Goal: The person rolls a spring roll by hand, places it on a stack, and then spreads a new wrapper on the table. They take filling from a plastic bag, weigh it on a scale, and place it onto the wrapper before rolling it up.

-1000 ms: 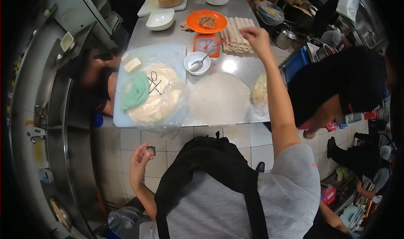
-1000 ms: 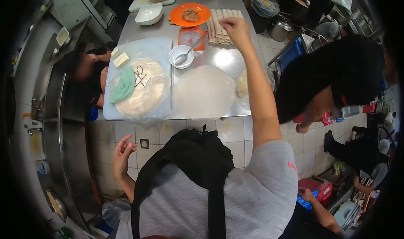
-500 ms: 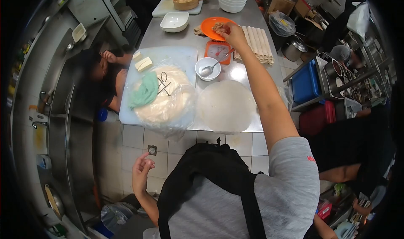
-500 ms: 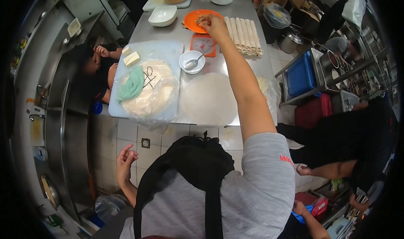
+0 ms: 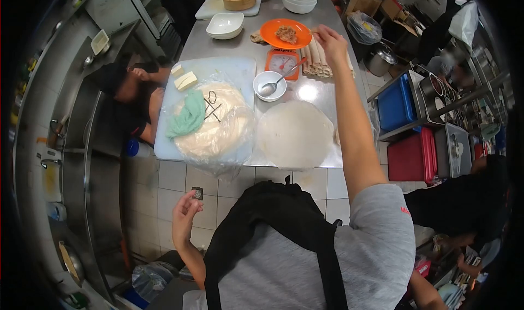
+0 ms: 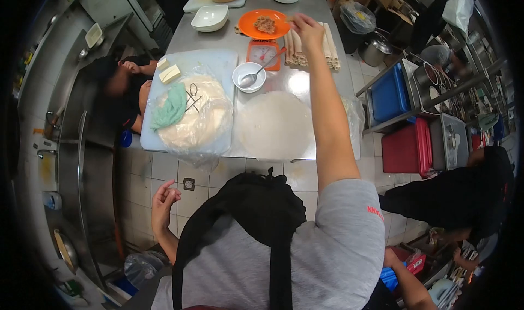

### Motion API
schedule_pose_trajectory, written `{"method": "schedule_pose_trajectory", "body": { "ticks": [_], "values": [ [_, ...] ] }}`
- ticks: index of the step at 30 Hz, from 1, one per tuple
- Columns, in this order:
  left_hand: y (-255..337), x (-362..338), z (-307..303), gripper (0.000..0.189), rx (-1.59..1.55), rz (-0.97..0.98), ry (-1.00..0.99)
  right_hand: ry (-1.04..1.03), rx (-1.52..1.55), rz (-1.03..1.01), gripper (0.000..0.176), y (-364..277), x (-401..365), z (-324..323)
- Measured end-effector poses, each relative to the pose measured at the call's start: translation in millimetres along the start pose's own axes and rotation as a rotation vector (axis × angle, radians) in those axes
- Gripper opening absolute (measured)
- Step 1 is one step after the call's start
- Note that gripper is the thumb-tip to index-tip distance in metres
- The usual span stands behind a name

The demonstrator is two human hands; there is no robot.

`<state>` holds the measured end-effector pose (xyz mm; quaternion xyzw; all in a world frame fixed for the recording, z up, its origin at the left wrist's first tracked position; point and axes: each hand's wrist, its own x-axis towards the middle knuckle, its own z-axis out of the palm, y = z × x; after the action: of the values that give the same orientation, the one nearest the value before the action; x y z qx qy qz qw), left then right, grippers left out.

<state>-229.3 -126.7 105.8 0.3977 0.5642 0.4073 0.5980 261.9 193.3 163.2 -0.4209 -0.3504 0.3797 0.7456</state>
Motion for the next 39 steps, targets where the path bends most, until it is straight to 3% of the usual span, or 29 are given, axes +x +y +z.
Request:
{"method": "schedule_pose_trajectory", "body": {
  "ticks": [3,8,12,14,18,20,24,26,29,31,32,35,36,39],
  "values": [
    [2,5,2,0.036,-0.005,0.001,-0.019,-0.131,0.396,0.069,0.035,-17,-15,-69],
    [0,15,6,0.038,0.052,-0.002,-0.076,0.133,0.241,0.043,0.039,-61,-113,-176],
    [5,25,16,0.037,0.022,-0.023,-0.115,0.301,-0.004,0.109,0.033,-63,-186,-235],
    [8,31,20,0.037,0.039,-0.027,-0.166,0.456,-0.333,0.175,0.025,-43,-208,-257],
    [13,40,28,0.038,0.052,-0.036,-0.206,0.417,-0.511,0.232,0.018,-5,-220,-259],
    [17,41,32,0.039,0.059,-0.018,-0.214,0.361,-1.056,0.164,0.016,19,-216,-267],
    [17,40,31,0.039,0.077,-0.015,-0.232,0.372,-1.288,0.165,0.014,8,-221,-236],
    [12,37,28,0.040,0.055,-0.013,-0.206,0.200,-1.399,0.083,0.014,5,-220,-244],
    [7,30,22,0.040,0.044,-0.019,-0.153,0.215,-1.479,-0.023,0.016,-27,-188,-224],
    [6,26,19,0.040,0.040,-0.024,-0.135,0.075,-1.429,-0.099,0.019,-68,-150,-152],
    [6,25,18,0.040,0.038,-0.033,-0.125,0.046,-1.206,-0.091,0.026,-76,-132,-112],
    [7,20,16,0.039,0.027,-0.011,-0.106,-0.278,-1.064,-0.417,0.037,-38,-47,-35],
    [7,17,14,0.039,0.028,0.002,-0.102,-0.336,-0.995,-0.396,0.047,-16,-20,-11],
    [4,8,5,0.036,-0.014,0.022,-0.063,-0.336,-1.052,-0.326,0.055,-3,7,65]
  ]
}}
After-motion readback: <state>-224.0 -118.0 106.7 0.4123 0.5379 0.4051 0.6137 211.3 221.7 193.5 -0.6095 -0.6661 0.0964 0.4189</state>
